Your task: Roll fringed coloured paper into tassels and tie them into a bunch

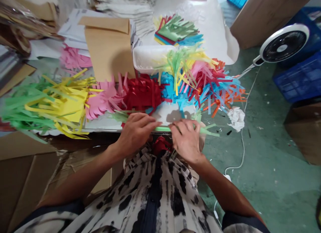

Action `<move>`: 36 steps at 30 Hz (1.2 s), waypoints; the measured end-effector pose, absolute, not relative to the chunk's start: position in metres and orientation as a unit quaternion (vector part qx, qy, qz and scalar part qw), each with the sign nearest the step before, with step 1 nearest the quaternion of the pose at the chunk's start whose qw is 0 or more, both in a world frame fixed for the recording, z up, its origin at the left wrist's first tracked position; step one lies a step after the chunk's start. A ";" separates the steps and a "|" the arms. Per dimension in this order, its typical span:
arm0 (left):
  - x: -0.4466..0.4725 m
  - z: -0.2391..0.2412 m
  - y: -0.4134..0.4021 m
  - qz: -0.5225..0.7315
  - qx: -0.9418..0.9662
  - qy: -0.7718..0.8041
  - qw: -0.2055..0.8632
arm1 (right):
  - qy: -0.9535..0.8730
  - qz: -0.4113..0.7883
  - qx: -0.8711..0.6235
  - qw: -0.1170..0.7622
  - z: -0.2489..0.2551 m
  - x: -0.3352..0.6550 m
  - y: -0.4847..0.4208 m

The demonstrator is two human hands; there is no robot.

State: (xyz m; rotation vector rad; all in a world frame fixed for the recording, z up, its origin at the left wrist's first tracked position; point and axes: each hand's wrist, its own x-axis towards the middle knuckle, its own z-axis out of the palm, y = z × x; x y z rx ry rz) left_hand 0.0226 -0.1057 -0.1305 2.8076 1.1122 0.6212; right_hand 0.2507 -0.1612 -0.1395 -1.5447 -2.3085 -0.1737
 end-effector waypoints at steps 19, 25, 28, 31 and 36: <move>0.030 -0.132 -0.110 0.193 0.938 0.281 0.060 | -0.823 -0.092 -0.534 0.172 -0.129 0.280 -0.173; 0.025 -0.135 -0.097 0.184 0.929 0.294 0.133 | -0.835 0.001 -0.522 0.178 -0.133 0.267 -0.161; 0.024 -0.137 -0.092 0.192 0.926 0.291 0.144 | -0.840 0.038 -0.508 0.184 -0.136 0.266 -0.153; 0.026 -0.140 -0.090 0.181 0.933 0.291 0.111 | -0.847 0.047 -0.497 0.184 -0.136 0.269 -0.148; 0.029 -0.141 -0.093 0.170 0.934 0.306 0.071 | -0.843 0.039 -0.502 0.187 -0.135 0.269 -0.149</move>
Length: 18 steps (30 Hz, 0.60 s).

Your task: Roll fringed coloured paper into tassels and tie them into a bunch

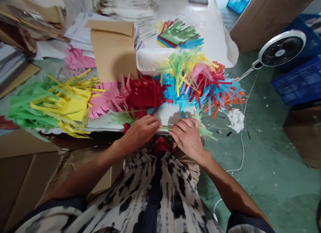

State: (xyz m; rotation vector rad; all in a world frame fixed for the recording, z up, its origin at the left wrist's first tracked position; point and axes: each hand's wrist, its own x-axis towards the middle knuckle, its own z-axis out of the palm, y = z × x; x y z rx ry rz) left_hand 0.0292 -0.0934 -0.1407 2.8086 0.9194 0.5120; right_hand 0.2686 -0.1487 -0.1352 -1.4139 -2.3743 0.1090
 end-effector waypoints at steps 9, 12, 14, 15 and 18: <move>0.029 -0.143 -0.099 0.197 0.916 0.339 0.087 | -0.826 0.011 -0.539 0.163 -0.140 0.264 -0.150; 0.028 -0.143 -0.100 0.198 0.903 0.372 0.081 | -0.812 0.007 -0.564 0.149 -0.139 0.266 -0.151; 0.027 -0.140 -0.099 0.179 0.894 0.401 0.087 | -0.805 0.018 -0.575 0.142 -0.136 0.265 -0.151; 0.027 -0.137 -0.098 0.166 0.891 0.413 0.094 | -0.803 0.026 -0.579 0.139 -0.135 0.264 -0.149; 0.026 -0.130 -0.093 0.136 0.882 0.435 0.118 | -0.796 0.043 -0.591 0.123 -0.129 0.260 -0.144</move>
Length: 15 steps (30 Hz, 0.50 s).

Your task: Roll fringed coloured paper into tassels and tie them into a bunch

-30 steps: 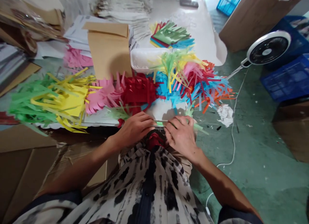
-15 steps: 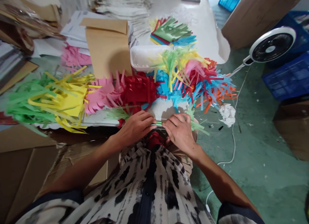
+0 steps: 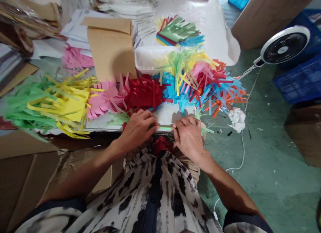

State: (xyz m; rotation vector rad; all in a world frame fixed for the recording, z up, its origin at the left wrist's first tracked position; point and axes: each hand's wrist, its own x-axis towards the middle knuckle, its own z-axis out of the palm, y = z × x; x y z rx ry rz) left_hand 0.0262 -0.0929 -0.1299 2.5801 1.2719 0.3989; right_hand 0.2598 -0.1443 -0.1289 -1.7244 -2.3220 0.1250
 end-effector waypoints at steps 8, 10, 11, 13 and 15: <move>0.019 -0.128 -0.088 0.141 0.871 0.456 0.119 | -0.762 0.067 -0.632 0.126 -0.123 0.265 -0.141; 0.022 -0.132 -0.091 0.165 0.882 0.427 0.111 | -0.759 0.037 -0.635 0.139 -0.125 0.266 -0.144; 0.024 -0.133 -0.093 0.178 0.893 0.400 0.107 | -0.769 0.021 -0.622 0.145 -0.126 0.265 -0.145; 0.029 -0.137 -0.097 0.197 0.915 0.340 0.090 | -0.808 0.001 -0.570 0.149 -0.129 0.261 -0.148; 0.030 -0.139 -0.100 0.197 0.930 0.303 0.060 | -0.844 -0.015 -0.516 0.150 -0.134 0.259 -0.153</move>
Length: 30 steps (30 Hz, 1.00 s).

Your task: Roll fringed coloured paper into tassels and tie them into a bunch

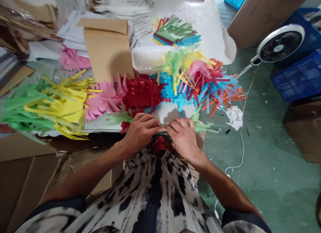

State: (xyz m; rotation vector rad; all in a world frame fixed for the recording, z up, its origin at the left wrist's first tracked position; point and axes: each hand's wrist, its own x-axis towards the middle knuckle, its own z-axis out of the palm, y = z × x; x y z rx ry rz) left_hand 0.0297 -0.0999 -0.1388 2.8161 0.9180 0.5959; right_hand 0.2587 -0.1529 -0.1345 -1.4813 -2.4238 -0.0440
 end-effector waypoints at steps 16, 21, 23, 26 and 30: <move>0.019 -0.131 -0.105 0.178 0.935 0.306 0.005 | -0.845 -0.033 -0.510 0.160 -0.134 0.256 -0.167; 0.025 -0.136 -0.100 0.133 0.947 0.289 -0.037 | -0.836 -0.056 -0.507 0.200 -0.137 0.250 -0.160; 0.026 -0.141 -0.100 0.151 0.943 0.290 -0.058 | -0.831 -0.091 -0.503 0.222 -0.142 0.247 -0.153; 0.029 -0.146 -0.105 0.201 0.928 0.309 -0.058 | -0.834 -0.141 -0.482 0.228 -0.146 0.244 -0.146; 0.033 -0.134 -0.114 0.302 0.848 0.412 0.142 | -0.833 -0.167 -0.462 0.255 -0.137 0.248 -0.144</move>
